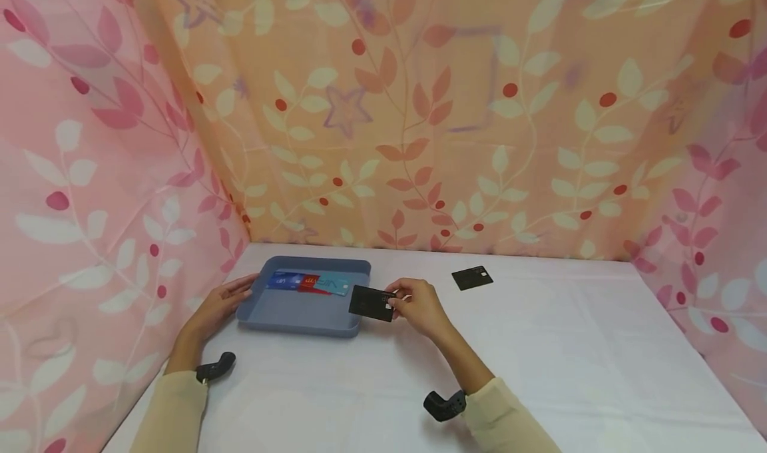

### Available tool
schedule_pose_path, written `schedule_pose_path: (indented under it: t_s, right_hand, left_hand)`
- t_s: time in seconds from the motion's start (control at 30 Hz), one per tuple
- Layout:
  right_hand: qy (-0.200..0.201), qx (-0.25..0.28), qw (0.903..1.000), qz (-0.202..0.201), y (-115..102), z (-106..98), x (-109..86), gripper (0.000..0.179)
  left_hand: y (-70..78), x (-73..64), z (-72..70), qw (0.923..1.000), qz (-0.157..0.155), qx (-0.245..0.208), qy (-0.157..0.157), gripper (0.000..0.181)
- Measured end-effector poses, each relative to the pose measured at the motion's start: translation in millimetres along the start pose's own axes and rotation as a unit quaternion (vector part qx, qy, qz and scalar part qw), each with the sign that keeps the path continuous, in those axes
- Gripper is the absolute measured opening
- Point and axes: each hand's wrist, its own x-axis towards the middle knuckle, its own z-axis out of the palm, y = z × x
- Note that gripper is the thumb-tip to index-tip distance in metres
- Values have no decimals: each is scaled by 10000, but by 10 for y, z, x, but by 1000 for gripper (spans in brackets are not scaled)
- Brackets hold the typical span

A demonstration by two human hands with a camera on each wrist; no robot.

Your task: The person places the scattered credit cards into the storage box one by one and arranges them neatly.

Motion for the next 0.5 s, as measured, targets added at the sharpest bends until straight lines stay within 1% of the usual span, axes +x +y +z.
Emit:
schedule_pose_path:
  t_s: [0.17,0.27,0.37,0.5]
  right_hand:
    - [-113,100,9999,48,-64,102,18,18]
    - [-187,118,9997,73,-111,182,24,18]
    - [-219,101,9997,-8,-167,263,53,18]
    - [-344,-29,9991,-240,-249,356,116,17]
  left_hand:
    - [28,-2,13,10000,7,39,-91,52]
    - [45,-11,24,9999,16,58,-90,52]
    - [57,-16,35,10000,14,57,-50,52]
    - [59,-24,40,10000,-5,3,-2,52]
